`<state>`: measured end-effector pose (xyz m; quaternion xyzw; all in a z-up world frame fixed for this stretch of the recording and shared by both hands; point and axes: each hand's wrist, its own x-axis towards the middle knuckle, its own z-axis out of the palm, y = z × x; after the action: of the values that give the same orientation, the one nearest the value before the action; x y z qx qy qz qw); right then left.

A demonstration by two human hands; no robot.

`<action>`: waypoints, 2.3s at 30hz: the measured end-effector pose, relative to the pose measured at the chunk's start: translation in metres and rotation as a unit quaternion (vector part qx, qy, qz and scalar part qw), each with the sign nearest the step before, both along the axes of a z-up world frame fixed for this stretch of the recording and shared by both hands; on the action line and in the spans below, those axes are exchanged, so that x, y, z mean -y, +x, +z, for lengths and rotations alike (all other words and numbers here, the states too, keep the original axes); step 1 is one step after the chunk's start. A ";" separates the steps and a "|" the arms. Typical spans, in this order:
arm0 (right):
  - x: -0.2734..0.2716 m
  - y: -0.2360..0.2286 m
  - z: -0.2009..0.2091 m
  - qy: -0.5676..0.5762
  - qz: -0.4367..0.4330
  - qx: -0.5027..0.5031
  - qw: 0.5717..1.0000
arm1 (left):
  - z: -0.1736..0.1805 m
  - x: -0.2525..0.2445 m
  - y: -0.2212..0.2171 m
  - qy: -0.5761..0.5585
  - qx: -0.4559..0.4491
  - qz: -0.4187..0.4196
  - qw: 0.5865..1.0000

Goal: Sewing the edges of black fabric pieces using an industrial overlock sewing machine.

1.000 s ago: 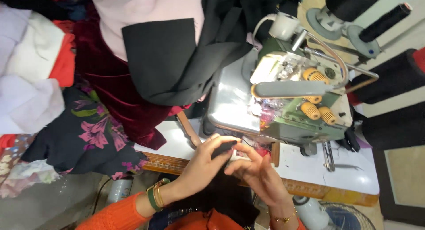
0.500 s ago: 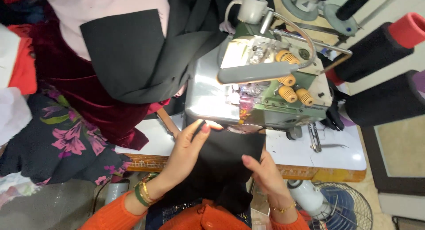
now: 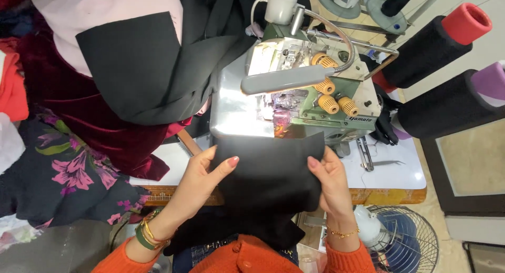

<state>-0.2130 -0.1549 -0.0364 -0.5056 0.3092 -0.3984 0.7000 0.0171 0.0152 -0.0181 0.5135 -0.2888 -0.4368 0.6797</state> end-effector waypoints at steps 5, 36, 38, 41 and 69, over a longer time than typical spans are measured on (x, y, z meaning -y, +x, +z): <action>-0.017 -0.067 -0.027 -0.040 0.149 -0.344 0.926 | -0.008 -0.002 0.000 -0.048 0.483 0.129 0.865; -0.039 0.012 -0.035 0.003 0.195 -0.243 0.950 | -0.003 0.007 -0.014 -0.221 -0.359 -0.311 0.852; -0.030 0.004 -0.025 -0.222 0.107 -0.240 0.939 | 0.021 -0.011 -0.011 -0.078 -0.089 -0.278 0.953; -0.038 0.001 0.013 -0.234 0.064 -0.237 0.941 | 0.036 -0.017 -0.024 0.104 0.133 -0.250 0.953; -0.045 0.087 0.001 0.148 0.217 0.110 0.959 | 0.073 0.034 0.094 0.093 0.764 0.335 0.543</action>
<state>-0.1265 -0.1099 -0.0351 -0.4044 0.1686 -0.2400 0.8663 0.1115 -0.0192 0.0553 0.7726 -0.4642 0.3557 0.2473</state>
